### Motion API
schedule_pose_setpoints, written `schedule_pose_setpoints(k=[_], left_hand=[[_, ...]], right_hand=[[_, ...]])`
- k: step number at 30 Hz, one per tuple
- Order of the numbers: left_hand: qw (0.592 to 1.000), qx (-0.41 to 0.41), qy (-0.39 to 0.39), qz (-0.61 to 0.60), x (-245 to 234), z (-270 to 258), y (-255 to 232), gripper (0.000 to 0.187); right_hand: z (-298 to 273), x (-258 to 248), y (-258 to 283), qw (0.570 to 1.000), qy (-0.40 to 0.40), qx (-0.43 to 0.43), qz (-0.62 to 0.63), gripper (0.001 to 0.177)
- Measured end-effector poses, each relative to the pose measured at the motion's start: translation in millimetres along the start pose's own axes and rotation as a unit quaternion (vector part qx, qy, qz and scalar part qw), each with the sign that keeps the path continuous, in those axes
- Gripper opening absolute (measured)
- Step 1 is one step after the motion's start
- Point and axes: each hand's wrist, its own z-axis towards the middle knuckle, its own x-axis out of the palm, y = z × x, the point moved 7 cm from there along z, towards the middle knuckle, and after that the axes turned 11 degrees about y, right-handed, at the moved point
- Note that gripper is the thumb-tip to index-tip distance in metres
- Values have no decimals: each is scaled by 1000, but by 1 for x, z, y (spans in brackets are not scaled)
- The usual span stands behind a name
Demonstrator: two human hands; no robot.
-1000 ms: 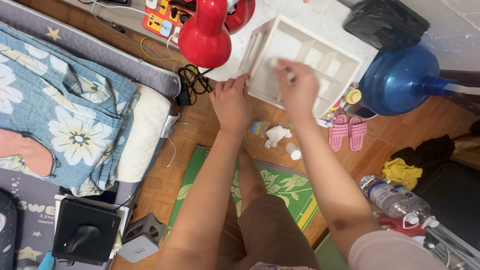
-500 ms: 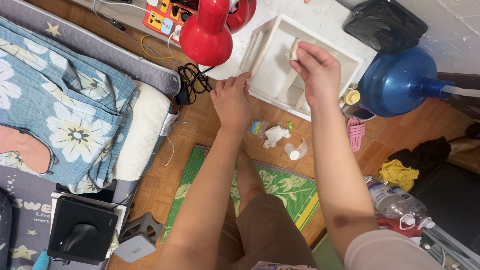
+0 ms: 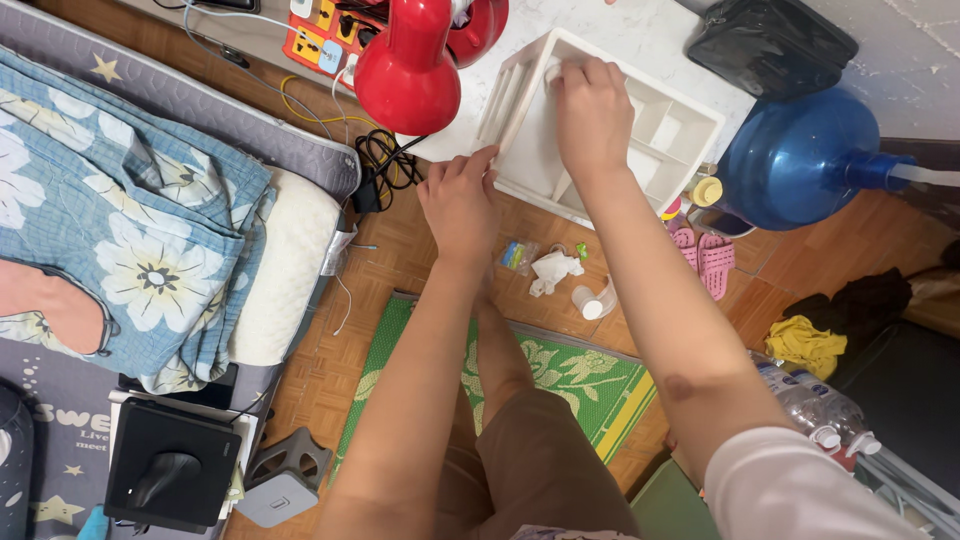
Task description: The person cleans a white plastic drawer organizer using a tissue. They wipe the inside compartments and edges of the organizer, then tear off used tissue pieces and continue wiping until the surface is clean.
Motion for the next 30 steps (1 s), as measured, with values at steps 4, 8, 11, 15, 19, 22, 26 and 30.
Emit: schedule_pose_setpoints(k=[4, 8, 11, 15, 19, 22, 26, 30], left_hand=[[1000, 6, 4, 6, 0, -2, 0, 30], [1000, 3, 10, 6, 1, -1, 1, 31], [1000, 5, 7, 12, 1, 0, 1, 31], [1000, 9, 7, 13, -1, -1, 0, 31], [1000, 16, 10, 7, -1, -1, -1, 31], [1000, 15, 15, 7, -2, 1, 0, 31], [1000, 15, 25, 10, -1, 1, -2, 30], [999, 34, 11, 24, -4, 0, -3, 33]], right_hand=[[-6, 12, 3, 1000, -3, -20, -10, 25], [-1, 15, 3, 1000, -16, -14, 8, 27], [-4, 12, 13, 996, -30, -29, 73, 21], [-16, 14, 21, 995, -3, -22, 93, 16], [-45, 20, 37, 994, 59, -29, 93, 14], [-65, 17, 50, 983, 117, -75, 123, 18], [-65, 5, 52, 971, 147, -119, 146, 24], [-69, -38, 27, 972, 23, -56, 226, 21]])
